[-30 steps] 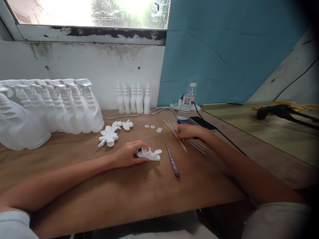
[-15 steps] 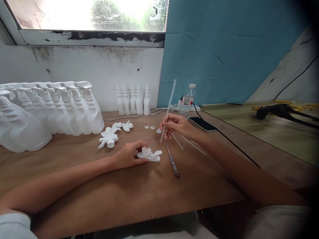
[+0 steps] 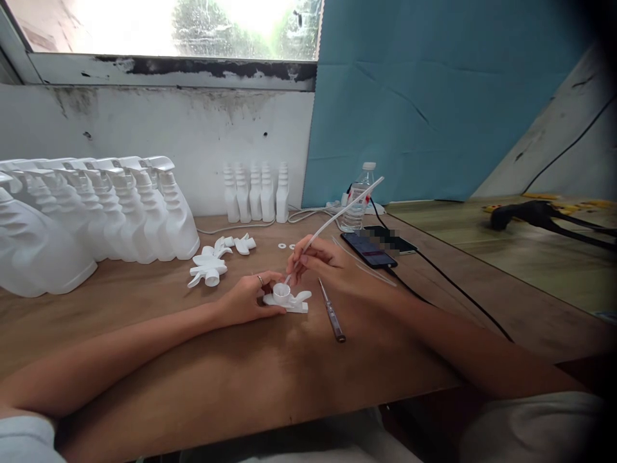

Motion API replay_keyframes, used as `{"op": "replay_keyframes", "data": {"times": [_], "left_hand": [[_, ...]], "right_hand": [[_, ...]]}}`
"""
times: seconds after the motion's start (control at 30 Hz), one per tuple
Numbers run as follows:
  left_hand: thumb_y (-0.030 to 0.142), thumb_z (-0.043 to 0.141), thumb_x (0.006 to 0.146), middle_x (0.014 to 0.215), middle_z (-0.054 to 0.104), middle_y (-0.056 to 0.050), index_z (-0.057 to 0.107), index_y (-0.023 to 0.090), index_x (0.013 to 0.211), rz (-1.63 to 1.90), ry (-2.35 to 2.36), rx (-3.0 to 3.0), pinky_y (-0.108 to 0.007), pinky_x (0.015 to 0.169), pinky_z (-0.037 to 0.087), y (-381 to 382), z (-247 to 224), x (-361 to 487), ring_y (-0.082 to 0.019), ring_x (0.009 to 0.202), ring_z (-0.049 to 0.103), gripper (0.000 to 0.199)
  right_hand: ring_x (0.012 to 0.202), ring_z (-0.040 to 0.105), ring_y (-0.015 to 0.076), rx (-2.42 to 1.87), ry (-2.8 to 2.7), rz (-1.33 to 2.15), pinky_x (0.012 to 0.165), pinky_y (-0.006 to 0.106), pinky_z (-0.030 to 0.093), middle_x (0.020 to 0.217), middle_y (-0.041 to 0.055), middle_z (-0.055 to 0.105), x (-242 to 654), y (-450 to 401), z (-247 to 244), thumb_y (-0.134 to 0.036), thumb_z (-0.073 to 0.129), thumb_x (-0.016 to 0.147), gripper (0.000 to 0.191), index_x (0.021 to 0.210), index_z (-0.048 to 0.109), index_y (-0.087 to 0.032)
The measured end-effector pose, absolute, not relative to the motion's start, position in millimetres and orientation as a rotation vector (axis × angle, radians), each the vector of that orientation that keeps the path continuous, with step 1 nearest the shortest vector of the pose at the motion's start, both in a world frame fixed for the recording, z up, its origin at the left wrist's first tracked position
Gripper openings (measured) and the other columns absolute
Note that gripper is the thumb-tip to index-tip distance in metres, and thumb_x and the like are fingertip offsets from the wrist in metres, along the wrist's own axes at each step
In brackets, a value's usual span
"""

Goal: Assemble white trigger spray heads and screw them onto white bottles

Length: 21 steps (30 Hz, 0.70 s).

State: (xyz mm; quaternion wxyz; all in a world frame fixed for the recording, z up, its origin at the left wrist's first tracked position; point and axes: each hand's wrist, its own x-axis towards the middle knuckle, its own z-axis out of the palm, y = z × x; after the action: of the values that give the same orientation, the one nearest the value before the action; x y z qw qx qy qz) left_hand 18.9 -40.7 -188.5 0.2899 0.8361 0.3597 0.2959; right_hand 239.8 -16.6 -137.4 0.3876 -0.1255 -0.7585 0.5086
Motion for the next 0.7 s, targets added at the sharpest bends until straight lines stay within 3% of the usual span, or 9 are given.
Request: {"op": "replay_keyframes", "data": {"times": [0.17, 0.37, 0.5, 0.7], "left_hand": [[0.034, 0.074, 0.074, 0.093, 0.063, -0.001, 0.056, 0.02, 0.116, 0.805, 0.954, 2.264, -0.025, 0.073, 0.049, -41, -189, 19, -0.014, 0.08, 0.057, 0.048], [0.037, 0.073, 0.073, 0.088, 0.064, -0.001, 0.054, 0.019, 0.12, 0.76, 1.006, 2.237, -0.023, 0.063, 0.047, -40, -191, 19, -0.013, 0.072, 0.057, 0.053], [0.035, 0.074, 0.073, 0.096, 0.065, -0.002, 0.055, 0.019, 0.12, 0.762, 1.002, 2.27, -0.024, 0.066, 0.047, -41, -189, 19, -0.014, 0.075, 0.058, 0.052], [0.037, 0.071, 0.077, 0.099, 0.064, -0.004, 0.059, 0.019, 0.115, 0.792, 0.926, 2.358, -0.026, 0.073, 0.049, -38, -189, 19, -0.016, 0.083, 0.059, 0.044]], "right_hand": [[0.076, 0.066, 0.0143, -0.347, -1.979, 1.22, 0.072, 0.031, 0.055, 0.088, 0.0042, 0.062, 239, -19, -135, -0.03, 0.05, 0.096, 0.014, 0.095, 0.054, -0.016], [0.072, 0.065, 0.013, -0.382, -1.947, 1.218, 0.068, 0.03, 0.054, 0.088, 0.0033, 0.062, 239, -18, -136, -0.032, 0.049, 0.096, 0.015, 0.098, 0.053, -0.017], [0.074, 0.065, 0.0134, -0.448, -2.025, 1.187, 0.071, 0.03, 0.053, 0.085, 0.0034, 0.063, 239, -18, -135, -0.031, 0.051, 0.095, 0.016, 0.096, 0.056, -0.016], [0.07, 0.057, 0.0126, -0.539, -2.328, 0.641, 0.064, 0.025, 0.046, 0.079, 0.0028, 0.062, 230, -19, -144, -0.023, 0.057, 0.089, 0.013, 0.079, 0.06, -0.016]]}}
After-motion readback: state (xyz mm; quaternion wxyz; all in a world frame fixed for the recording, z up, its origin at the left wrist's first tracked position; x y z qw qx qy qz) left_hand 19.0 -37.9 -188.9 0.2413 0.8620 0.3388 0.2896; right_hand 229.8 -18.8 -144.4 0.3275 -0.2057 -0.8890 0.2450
